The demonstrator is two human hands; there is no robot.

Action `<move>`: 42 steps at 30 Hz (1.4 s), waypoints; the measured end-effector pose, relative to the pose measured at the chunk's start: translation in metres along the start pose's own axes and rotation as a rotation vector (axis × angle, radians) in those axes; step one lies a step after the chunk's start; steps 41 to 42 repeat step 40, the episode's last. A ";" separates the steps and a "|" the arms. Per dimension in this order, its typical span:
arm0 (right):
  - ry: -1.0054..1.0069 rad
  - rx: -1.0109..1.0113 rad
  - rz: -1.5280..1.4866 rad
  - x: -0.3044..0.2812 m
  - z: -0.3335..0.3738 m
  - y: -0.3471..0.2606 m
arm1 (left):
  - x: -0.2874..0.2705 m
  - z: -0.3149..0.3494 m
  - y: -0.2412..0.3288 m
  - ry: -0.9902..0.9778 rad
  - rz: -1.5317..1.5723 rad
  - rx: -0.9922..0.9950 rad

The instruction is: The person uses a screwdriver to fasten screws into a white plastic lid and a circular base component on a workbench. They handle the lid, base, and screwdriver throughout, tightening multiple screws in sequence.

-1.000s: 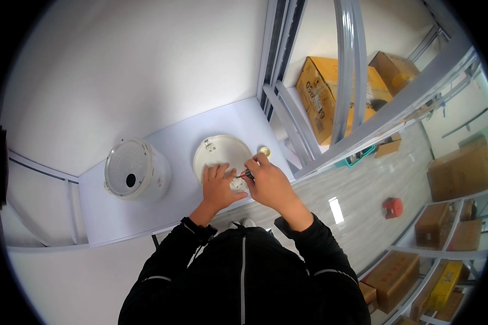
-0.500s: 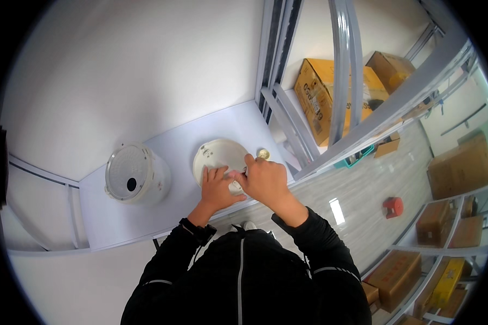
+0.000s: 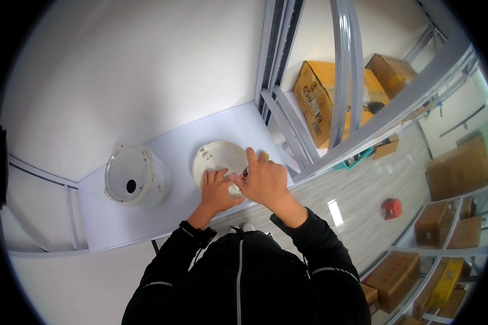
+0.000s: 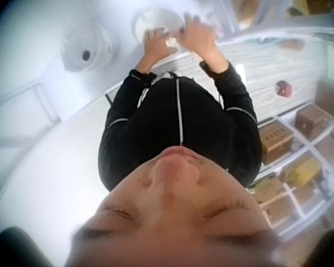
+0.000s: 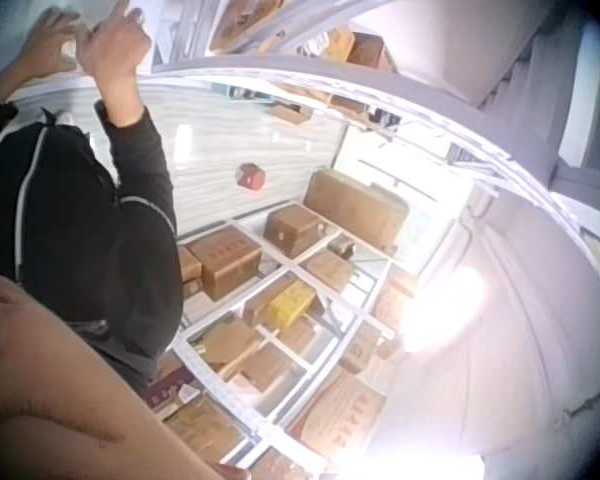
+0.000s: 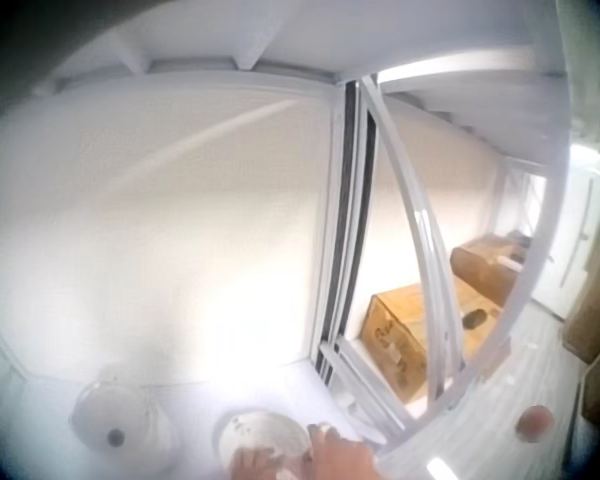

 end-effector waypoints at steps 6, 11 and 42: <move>0.060 -0.107 -0.094 0.018 -0.004 0.017 | -0.002 -0.001 0.002 0.027 -0.032 0.014; -0.102 0.026 0.058 0.004 -0.004 0.010 | 0.000 0.001 0.001 0.015 -0.028 0.002; 0.020 -0.191 -0.135 0.006 -0.004 0.004 | 0.001 -0.003 0.002 0.025 -0.069 0.017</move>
Point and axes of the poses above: each hand's wrist, its own z-axis away from the middle knuckle, its own x-axis out of the palm, y = z × x, the point moved 5 cm from there along -z, towards the middle knuckle, and after that the axes turned 3 degrees about -y, right-handed, at the moved point
